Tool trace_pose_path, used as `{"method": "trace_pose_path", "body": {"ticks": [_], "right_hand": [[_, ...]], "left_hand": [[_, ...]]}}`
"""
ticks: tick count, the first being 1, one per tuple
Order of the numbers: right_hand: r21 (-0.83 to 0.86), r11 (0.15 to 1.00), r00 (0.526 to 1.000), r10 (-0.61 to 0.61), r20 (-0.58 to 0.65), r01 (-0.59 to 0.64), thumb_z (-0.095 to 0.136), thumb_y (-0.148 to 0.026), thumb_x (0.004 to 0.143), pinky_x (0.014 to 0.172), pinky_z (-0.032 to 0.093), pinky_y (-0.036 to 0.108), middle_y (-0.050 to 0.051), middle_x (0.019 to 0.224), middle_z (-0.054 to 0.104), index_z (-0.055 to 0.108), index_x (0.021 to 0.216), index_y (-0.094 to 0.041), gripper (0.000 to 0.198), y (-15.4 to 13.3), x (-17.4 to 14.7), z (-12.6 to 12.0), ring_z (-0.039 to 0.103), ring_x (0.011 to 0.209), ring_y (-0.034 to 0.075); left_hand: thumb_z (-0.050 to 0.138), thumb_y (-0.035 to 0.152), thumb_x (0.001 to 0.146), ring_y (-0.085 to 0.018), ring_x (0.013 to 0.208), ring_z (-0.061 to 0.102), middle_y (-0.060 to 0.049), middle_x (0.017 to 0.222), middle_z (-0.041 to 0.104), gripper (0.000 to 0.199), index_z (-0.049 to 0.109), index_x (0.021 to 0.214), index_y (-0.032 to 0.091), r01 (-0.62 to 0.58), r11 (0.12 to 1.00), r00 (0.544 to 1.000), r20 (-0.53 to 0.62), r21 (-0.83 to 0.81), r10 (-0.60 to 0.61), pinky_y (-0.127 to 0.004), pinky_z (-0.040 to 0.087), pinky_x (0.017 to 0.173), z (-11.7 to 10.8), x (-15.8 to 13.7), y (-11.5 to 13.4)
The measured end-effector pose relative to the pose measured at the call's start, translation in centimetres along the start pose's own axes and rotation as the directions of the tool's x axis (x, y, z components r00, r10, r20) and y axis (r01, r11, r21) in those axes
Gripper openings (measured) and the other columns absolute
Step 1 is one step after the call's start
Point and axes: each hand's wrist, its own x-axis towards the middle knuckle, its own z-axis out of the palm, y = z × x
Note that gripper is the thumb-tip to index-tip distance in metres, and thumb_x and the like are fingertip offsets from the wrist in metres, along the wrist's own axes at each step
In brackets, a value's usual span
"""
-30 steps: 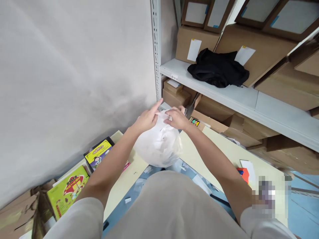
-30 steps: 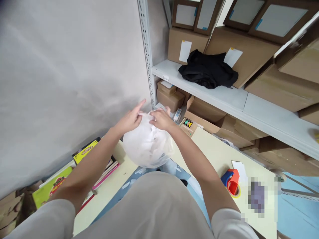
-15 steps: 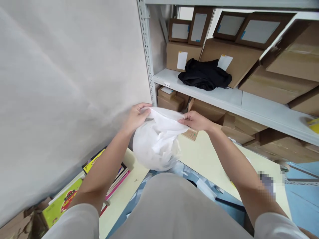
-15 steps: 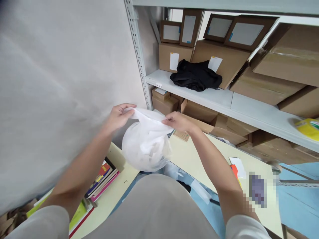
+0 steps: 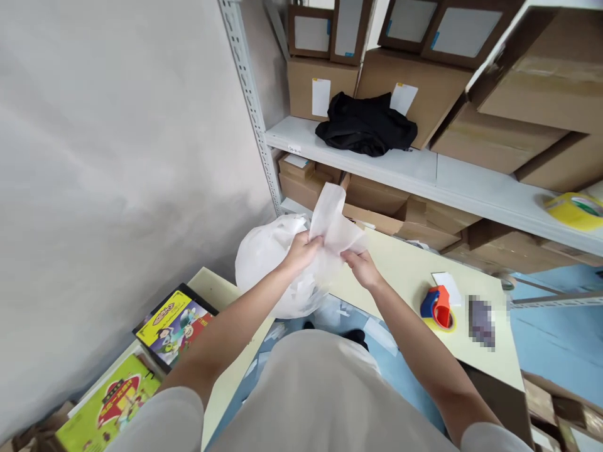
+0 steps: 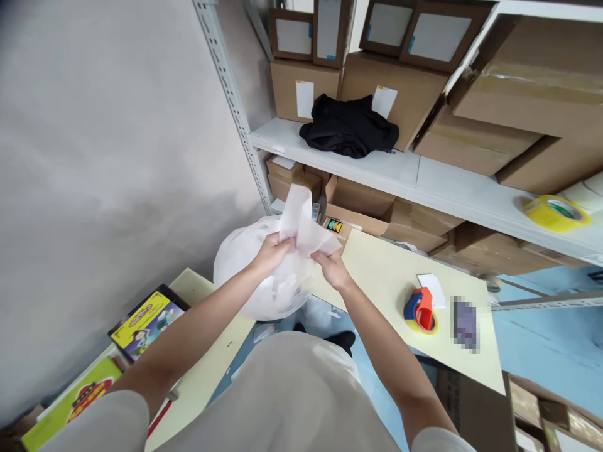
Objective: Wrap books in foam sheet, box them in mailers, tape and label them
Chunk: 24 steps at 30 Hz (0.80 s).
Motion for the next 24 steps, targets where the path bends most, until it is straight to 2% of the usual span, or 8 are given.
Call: {"method": "trace_pose_path", "body": {"ticks": [4, 6, 9, 11, 14, 17, 20, 24], "right_hand": [[0.113, 0.987, 0.993, 0.117, -0.001, -0.117, 0.06, -0.049, 0.069, 0.088, 0.048, 0.044, 0.011, 0.12, 0.064, 0.056, 0.122, -0.023, 0.059, 0.6, -2.1, -3.7, 0.06, 0.11, 0.029], [0.088, 0.992, 0.996, 0.088, -0.003, -0.087, 0.06, -0.057, 0.07, 0.092, 0.045, 0.046, 0.012, 0.136, 0.054, 0.05, 0.13, -0.025, 0.069, -0.1, -3.0, -6.1, 0.054, 0.12, 0.029], [0.003, 1.0, 0.998, 0.014, -0.055, -0.014, 0.056, -0.068, 0.071, 0.093, 0.044, 0.047, 0.012, 0.148, 0.039, 0.036, 0.141, -0.03, 0.082, -2.1, -3.5, -8.6, 0.047, 0.128, 0.029], [-0.066, 0.998, 0.999, -0.001, -0.047, -0.002, 0.061, -0.069, 0.068, 0.092, 0.046, 0.045, 0.013, 0.142, 0.047, 0.038, 0.139, -0.027, 0.086, -3.5, -3.1, -9.0, 0.051, 0.123, 0.029], [-0.16, 0.986, 0.99, 0.012, -0.142, -0.035, 0.074, -0.055, 0.062, 0.079, 0.052, 0.039, 0.009, 0.106, 0.068, 0.055, 0.123, -0.022, 0.072, -4.7, -2.2, -8.7, 0.065, 0.095, 0.026], [-0.188, 0.981, 0.974, 0.006, -0.226, -0.05, 0.076, -0.045, 0.062, 0.062, 0.053, 0.033, 0.004, 0.076, 0.067, 0.066, 0.094, -0.02, 0.042, -4.5, -2.1, -9.4, 0.063, 0.069, 0.02], [-0.114, 0.991, 0.964, 0.044, -0.263, -0.076, 0.076, -0.042, 0.063, 0.049, 0.048, 0.028, 0.001, 0.068, 0.064, 0.067, 0.083, -0.019, 0.032, -3.2, -3.0, -12.4, 0.058, 0.058, 0.015], [-0.03, 0.992, 0.917, 0.1, -0.386, -0.12, 0.075, -0.044, 0.063, 0.046, 0.045, 0.026, 0.0, 0.064, 0.064, 0.067, 0.08, -0.019, 0.032, 0.1, -5.1, -17.6, 0.055, 0.052, 0.013]], "left_hand": [[0.047, 0.031, 0.085, -0.016, 0.058, 0.062, -0.003, 0.07, 0.065, 0.023, 0.064, 0.085, 0.016, -0.085, 0.956, 0.996, 0.06, 0.282, 0.071, -0.031, 0.05, 0.064, -1.6, 1.1, -0.1], [0.047, 0.028, 0.086, -0.018, 0.062, 0.062, -0.003, 0.07, 0.066, 0.022, 0.065, 0.086, 0.017, -0.21, 0.851, 0.976, 0.16, 0.482, 0.15, -0.031, 0.049, 0.068, -2.3, 1.5, 0.7], [0.047, 0.018, 0.084, -0.023, 0.082, 0.065, -0.006, 0.087, 0.07, 0.022, 0.067, 0.094, 0.019, -0.396, 0.678, 0.915, 0.328, 0.619, 0.235, -0.034, 0.048, 0.079, -1.8, 1.8, 2.2], [0.046, 0.013, 0.082, -0.025, 0.089, 0.065, -0.007, 0.096, 0.071, 0.028, 0.066, 0.1, 0.02, -0.471, 0.588, 0.877, 0.422, 0.658, 0.23, -0.035, 0.047, 0.082, -0.4, 1.8, 3.1], [0.047, 0.01, 0.081, -0.025, 0.092, 0.065, -0.006, 0.102, 0.07, 0.034, 0.065, 0.106, 0.022, -0.526, 0.508, 0.841, 0.505, 0.682, 0.193, -0.035, 0.047, 0.082, 1.9, 1.7, 3.8], [0.065, 0.021, 0.073, -0.025, 0.091, 0.065, -0.004, 0.099, 0.07, 0.04, 0.063, 0.113, 0.025, -0.522, 0.565, 0.818, 0.562, 0.639, 0.12, -0.033, 0.048, 0.081, 2.7, 2.1, 3.5], [0.081, 0.028, 0.053, -0.024, 0.082, 0.066, -0.002, 0.09, 0.07, 0.054, 0.067, 0.105, 0.023, -0.421, 0.69, 0.775, 0.629, 0.589, -0.063, -0.03, 0.049, 0.072, 1.3, 3.2, 2.4], [0.078, 0.031, 0.054, -0.021, 0.069, 0.065, 0.0, 0.076, 0.07, 0.027, 0.069, 0.077, 0.021, -0.137, 0.784, 0.698, 0.621, 0.605, -0.357, -0.026, 0.048, 0.058, -1.1, 4.6, 0.2]]}}
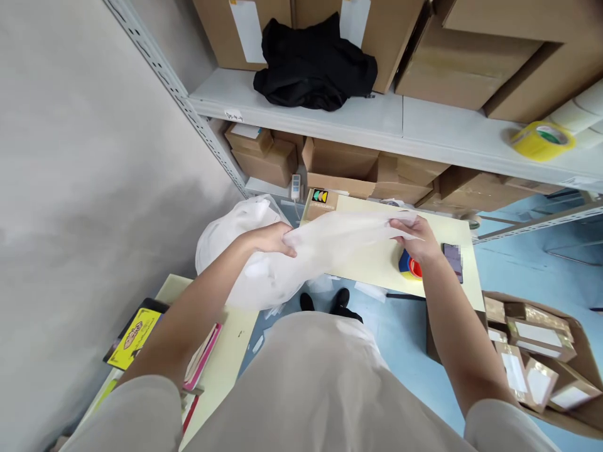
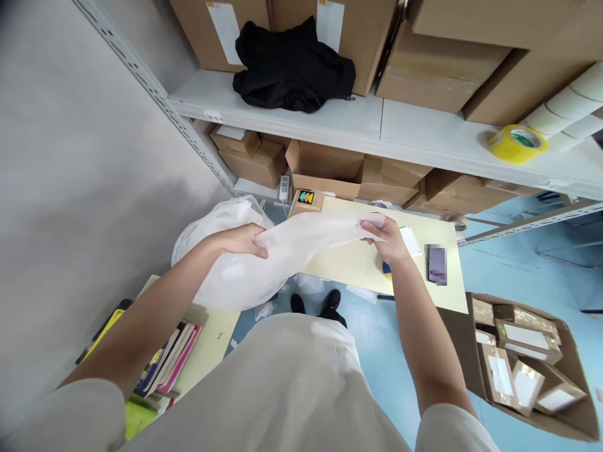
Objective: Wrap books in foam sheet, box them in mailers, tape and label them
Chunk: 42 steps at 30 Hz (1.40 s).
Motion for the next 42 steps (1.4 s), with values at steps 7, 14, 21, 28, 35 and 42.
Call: {"method": "trace_pose_path", "body": {"ticks": [7, 14, 21, 28, 35, 42], "right_hand": [[0.056, 0.971, 0.97, 0.225, 0.095, -0.231, 0.079, -0.042, 0.059, 0.07, 0.053, 0.032, 0.003, 0.078, 0.072, 0.069, 0.084, -0.02, 0.035, 6.4, -2.1, -6.0, 0.067, 0.072, 0.019], [-0.276, 0.912, 0.952, 0.292, -0.088, -0.305, 0.068, -0.036, 0.066, 0.07, 0.052, 0.037, 0.006, 0.074, 0.069, 0.062, 0.076, -0.02, 0.02, 12.2, -2.4, -7.6, 0.064, 0.074, 0.023], [-0.57, 0.771, 0.949, 0.144, -0.28, -0.285, 0.04, -0.019, 0.082, 0.073, 0.05, 0.038, 0.014, 0.092, 0.067, 0.052, 0.095, -0.02, 0.018, 17.8, -1.8, -6.4, 0.064, 0.083, 0.026], [-0.676, 0.7, 0.973, 0.148, -0.177, -0.23, 0.032, -0.02, 0.088, 0.078, 0.05, 0.043, 0.018, 0.104, 0.064, 0.045, 0.119, -0.013, 0.035, 23.4, -2.0, -6.5, 0.062, 0.093, 0.029], [-0.644, 0.714, 0.96, 0.163, -0.229, -0.275, 0.033, -0.019, 0.086, 0.084, 0.049, 0.044, 0.017, 0.101, 0.062, 0.038, 0.132, -0.009, 0.047, 26.0, -1.7, -6.4, 0.06, 0.096, 0.027], [-0.767, 0.627, 0.975, -0.051, -0.214, -0.136, 0.04, -0.024, 0.086, 0.103, 0.037, 0.054, 0.023, 0.142, 0.033, 0.011, 0.148, -0.01, 0.07, 25.5, -4.5, -4.6, 0.031, 0.135, 0.033]], "left_hand": [[0.073, 0.039, 0.061, -0.02, 0.071, 0.065, -0.003, 0.077, 0.069, 0.035, 0.066, 0.087, 0.017, 0.073, 0.953, 0.958, -0.246, -0.294, -0.149, -0.028, 0.05, 0.062, 1.0, 2.5, -2.1], [0.062, 0.023, 0.071, -0.018, 0.077, 0.064, -0.004, 0.087, 0.067, 0.032, 0.06, 0.103, 0.018, 0.165, 0.986, 0.82, -0.554, -0.012, -0.144, -0.029, 0.05, 0.075, 5.0, 8.2, -2.9], [0.042, 0.016, 0.084, -0.027, 0.109, 0.058, -0.015, 0.116, 0.06, 0.034, 0.052, 0.117, 0.015, 0.244, 0.932, 0.782, -0.623, 0.269, -0.025, -0.039, 0.044, 0.095, 10.9, 12.3, -3.6], [0.04, 0.017, 0.087, -0.027, 0.11, 0.058, -0.014, 0.118, 0.059, 0.029, 0.053, 0.112, 0.019, 0.394, 0.888, 0.764, -0.621, 0.236, -0.174, -0.04, 0.045, 0.094, 13.5, 14.6, -6.2], [0.042, 0.018, 0.088, -0.027, 0.107, 0.059, -0.015, 0.118, 0.058, 0.027, 0.055, 0.111, 0.017, 0.41, 0.881, 0.78, -0.591, 0.237, -0.204, -0.038, 0.048, 0.089, 14.7, 16.0, -8.3], [0.052, 0.028, 0.085, -0.032, 0.135, 0.034, -0.023, 0.143, 0.037, 0.062, 0.031, 0.14, 0.008, 0.307, 0.898, 0.755, -0.655, 0.316, -0.028, -0.045, 0.034, 0.107, 16.0, 15.4, -7.9]]}}
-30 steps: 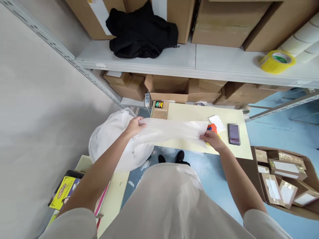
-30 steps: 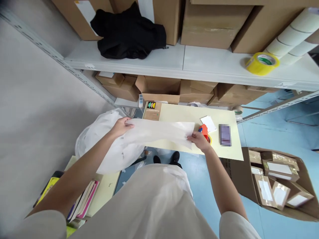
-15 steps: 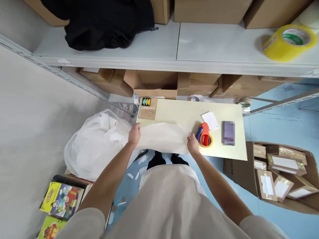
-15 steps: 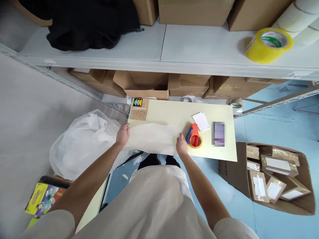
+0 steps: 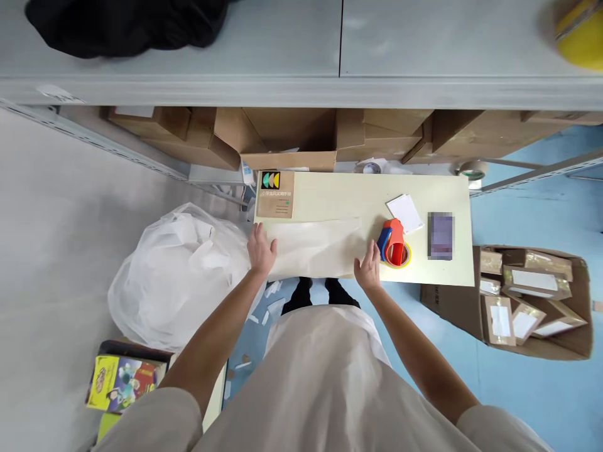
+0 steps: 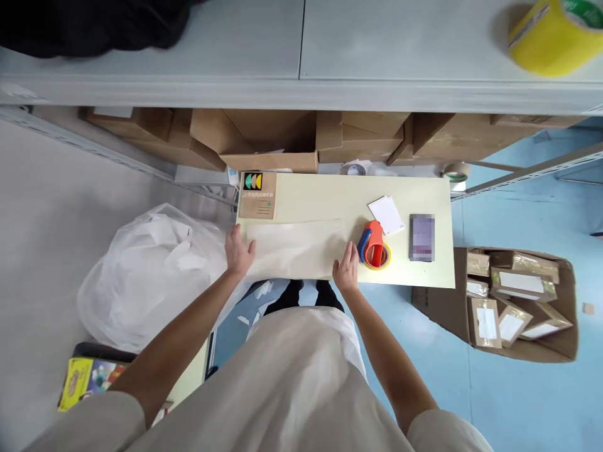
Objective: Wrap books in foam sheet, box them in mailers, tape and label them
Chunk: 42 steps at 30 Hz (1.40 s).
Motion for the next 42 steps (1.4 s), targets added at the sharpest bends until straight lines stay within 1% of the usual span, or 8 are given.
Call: {"method": "trace_pose_path", "body": {"ticks": [2, 5, 9, 24, 31, 35, 38, 42], "right_hand": [[-0.07, 0.992, 0.993, -0.096, 0.069, 0.101, 0.04, -0.023, 0.087, 0.107, 0.032, 0.056, 0.021, 0.15, 0.022, 0.007, 0.15, -0.013, 0.072, -0.4, -0.8, 0.0, 0.019, 0.141, 0.034], [-0.11, 0.978, 0.968, -0.156, 0.195, 0.18, 0.041, -0.026, 0.088, 0.109, 0.03, 0.055, 0.018, 0.156, 0.013, 0.004, 0.151, -0.015, 0.074, -0.5, -0.9, 0.4, 0.01, 0.145, 0.034], [-0.144, 0.982, 0.951, -0.073, 0.301, 0.121, 0.046, -0.036, 0.088, 0.11, 0.028, 0.053, 0.02, 0.157, 0.008, 0.005, 0.151, -0.01, 0.079, -0.1, -0.1, 1.4, 0.005, 0.145, 0.034], [-0.307, 0.952, 0.896, 0.151, 0.417, -0.018, 0.046, -0.032, 0.087, 0.112, 0.023, 0.052, 0.02, 0.158, 0.001, 0.005, 0.15, -0.008, 0.079, -1.8, -1.8, 2.8, 0.005, 0.145, 0.035], [-0.334, 0.943, 0.901, 0.135, 0.413, 0.012, 0.045, -0.03, 0.087, 0.115, 0.02, 0.05, 0.02, 0.158, 0.006, 0.015, 0.149, -0.005, 0.074, -1.9, -1.5, 2.4, 0.005, 0.145, 0.034], [-0.344, 0.939, 0.904, 0.138, 0.405, 0.011, 0.045, -0.029, 0.086, 0.115, 0.019, 0.049, 0.02, 0.158, 0.006, 0.014, 0.149, -0.005, 0.074, -1.8, -1.5, 2.5, 0.004, 0.145, 0.034], [-0.354, 0.935, 0.897, 0.146, 0.416, 0.012, 0.046, -0.028, 0.085, 0.115, 0.02, 0.048, 0.02, 0.158, 0.008, 0.016, 0.148, -0.005, 0.074, -1.8, -1.4, 2.5, 0.006, 0.145, 0.034], [-0.356, 0.934, 0.894, 0.144, 0.425, 0.018, 0.047, -0.027, 0.083, 0.115, 0.021, 0.049, 0.019, 0.157, 0.009, 0.015, 0.149, -0.006, 0.077, -1.7, -1.1, 2.3, 0.01, 0.145, 0.033]], "left_hand": [[0.052, 0.032, 0.085, -0.033, 0.141, 0.023, -0.022, 0.149, 0.03, 0.064, 0.032, 0.142, 0.008, -0.142, 0.989, 0.987, 0.079, 0.036, 0.139, -0.049, 0.025, 0.112, 0.0, -1.3, 1.0], [0.055, 0.039, 0.084, -0.034, 0.143, 0.017, -0.018, 0.154, 0.025, 0.065, 0.037, 0.141, 0.014, -0.347, 0.935, 0.887, 0.349, 0.075, 0.302, -0.051, 0.017, 0.114, 0.7, -3.2, 2.3], [0.06, 0.043, 0.081, -0.036, 0.144, 0.012, -0.02, 0.156, 0.016, 0.077, 0.031, 0.146, 0.014, -0.374, 0.914, 0.816, 0.524, 0.158, 0.244, -0.055, 0.015, 0.113, 2.6, -4.1, 2.3], [0.066, 0.031, 0.078, -0.037, 0.144, 0.01, -0.019, 0.157, 0.012, 0.076, 0.033, 0.146, 0.018, -0.35, 0.927, 0.776, 0.596, 0.134, 0.207, -0.055, 0.019, 0.112, 3.3, -2.9, -0.6], [0.046, 0.019, 0.088, -0.024, 0.113, 0.061, -0.011, 0.119, 0.067, 0.034, 0.063, 0.117, 0.019, -0.055, 0.974, 0.914, 0.381, -0.22, 0.138, -0.044, 0.04, 0.104, 2.6, -2.4, -0.7], [0.058, 0.028, 0.082, -0.021, 0.086, 0.071, -0.006, 0.09, 0.075, 0.017, 0.069, 0.094, 0.022, 0.044, 0.948, 0.945, 0.322, -0.314, 0.062, -0.034, 0.054, 0.081, 1.2, -2.1, -0.6], [0.071, 0.033, 0.071, -0.02, 0.075, 0.072, -0.004, 0.078, 0.075, 0.025, 0.067, 0.093, 0.02, 0.239, 0.835, 0.962, 0.24, -0.496, -0.133, -0.031, 0.056, 0.073, -0.5, -1.5, -0.5], [0.078, 0.035, 0.062, -0.02, 0.069, 0.071, -0.003, 0.07, 0.073, 0.036, 0.063, 0.089, 0.017, 0.402, 0.565, 0.904, 0.214, -0.721, -0.371, -0.029, 0.055, 0.067, -2.9, 0.2, -0.4]]}}
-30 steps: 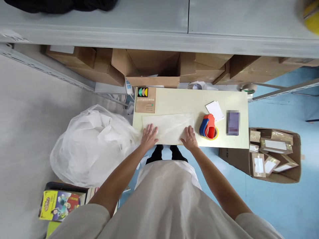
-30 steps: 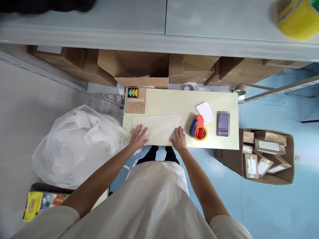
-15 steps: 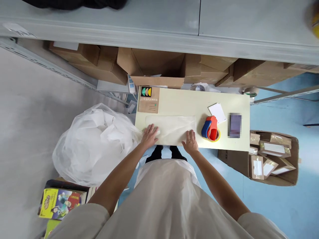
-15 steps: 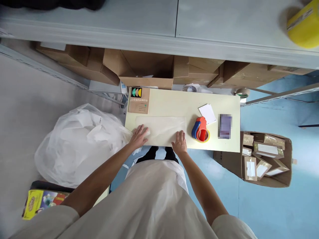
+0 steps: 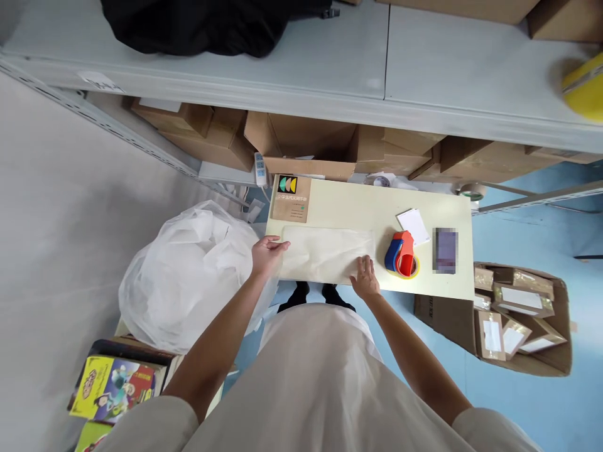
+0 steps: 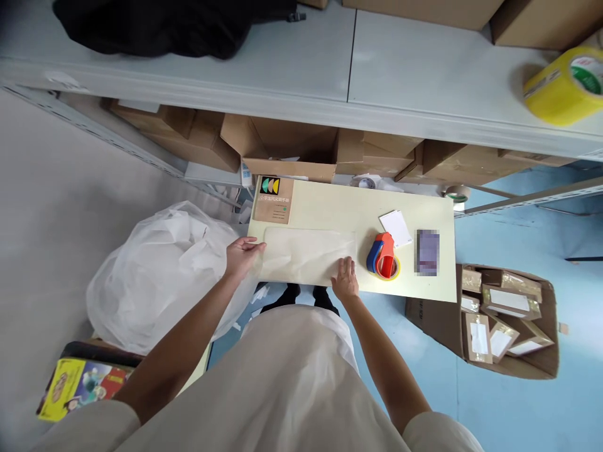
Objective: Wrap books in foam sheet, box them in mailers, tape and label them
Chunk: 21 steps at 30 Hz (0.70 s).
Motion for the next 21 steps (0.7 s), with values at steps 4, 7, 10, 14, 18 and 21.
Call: {"method": "trace_pose_path", "body": {"ticks": [4, 7, 10, 14, 18, 21], "right_hand": [[0.013, 1.0, 1.0, 0.012, 0.025, -0.012, 0.049, -0.026, 0.082, 0.114, 0.024, 0.046, 0.02, 0.157, 0.013, 0.02, 0.148, -0.005, 0.075, -0.1, 0.1, -0.6, 0.012, 0.145, 0.033], [0.022, 1.0, 0.999, 0.017, 0.035, -0.018, 0.049, -0.025, 0.082, 0.113, 0.026, 0.045, 0.021, 0.156, 0.014, 0.022, 0.147, -0.004, 0.073, -0.2, 0.1, -1.0, 0.012, 0.145, 0.033], [0.03, 1.0, 1.0, 0.004, 0.026, -0.005, 0.048, -0.025, 0.083, 0.114, 0.023, 0.047, 0.022, 0.156, 0.013, 0.021, 0.147, -0.003, 0.073, -0.3, 0.0, -1.0, 0.01, 0.145, 0.033], [0.052, 0.999, 1.0, 0.003, 0.002, -0.003, 0.045, -0.025, 0.083, 0.113, 0.024, 0.05, 0.021, 0.156, 0.012, 0.02, 0.147, -0.005, 0.072, -0.4, -0.1, -0.9, 0.008, 0.145, 0.034], [0.041, 0.999, 1.0, 0.024, 0.013, -0.024, 0.046, -0.026, 0.083, 0.111, 0.029, 0.048, 0.02, 0.157, 0.011, 0.017, 0.148, -0.006, 0.073, -0.6, -0.2, -1.0, 0.01, 0.145, 0.033], [0.018, 0.998, 0.998, 0.053, 0.016, -0.054, 0.046, -0.026, 0.083, 0.111, 0.028, 0.049, 0.02, 0.157, 0.012, 0.021, 0.147, -0.006, 0.072, -0.9, -0.4, -1.5, 0.009, 0.145, 0.034]], "left_hand": [[0.079, 0.031, 0.06, -0.019, 0.072, 0.071, -0.002, 0.07, 0.072, 0.042, 0.058, 0.094, 0.017, 0.029, 0.964, 0.999, 0.022, -0.264, -0.024, -0.032, 0.054, 0.076, -0.5, 0.6, 1.7], [0.079, 0.032, 0.06, -0.019, 0.075, 0.072, -0.001, 0.071, 0.071, 0.047, 0.053, 0.096, 0.018, 0.054, 0.912, 0.997, 0.073, -0.408, -0.027, -0.037, 0.052, 0.085, -0.4, 0.5, 2.1], [0.08, 0.032, 0.06, -0.019, 0.081, 0.072, -0.002, 0.076, 0.073, 0.052, 0.049, 0.099, 0.019, 0.077, 0.879, 0.993, 0.11, -0.471, -0.028, -0.042, 0.049, 0.092, -0.4, 0.2, 2.2], [0.082, 0.029, 0.057, -0.021, 0.082, 0.072, -0.004, 0.078, 0.073, 0.053, 0.05, 0.098, 0.018, 0.118, 0.865, 0.991, 0.12, -0.489, -0.067, -0.043, 0.05, 0.093, -0.4, 0.2, 2.4], [0.083, 0.033, 0.055, -0.02, 0.067, 0.071, 0.003, 0.057, 0.064, 0.043, 0.052, 0.081, 0.018, 0.149, 0.883, 0.989, 0.06, -0.445, -0.137, -0.04, 0.054, 0.083, -0.4, 1.0, 2.4], [0.076, 0.045, 0.064, -0.02, 0.065, 0.071, 0.003, 0.052, 0.058, 0.038, 0.051, 0.073, 0.018, 0.185, 0.891, 0.98, 0.015, -0.414, -0.196, -0.038, 0.056, 0.078, -0.7, 2.2, 1.8]]}}
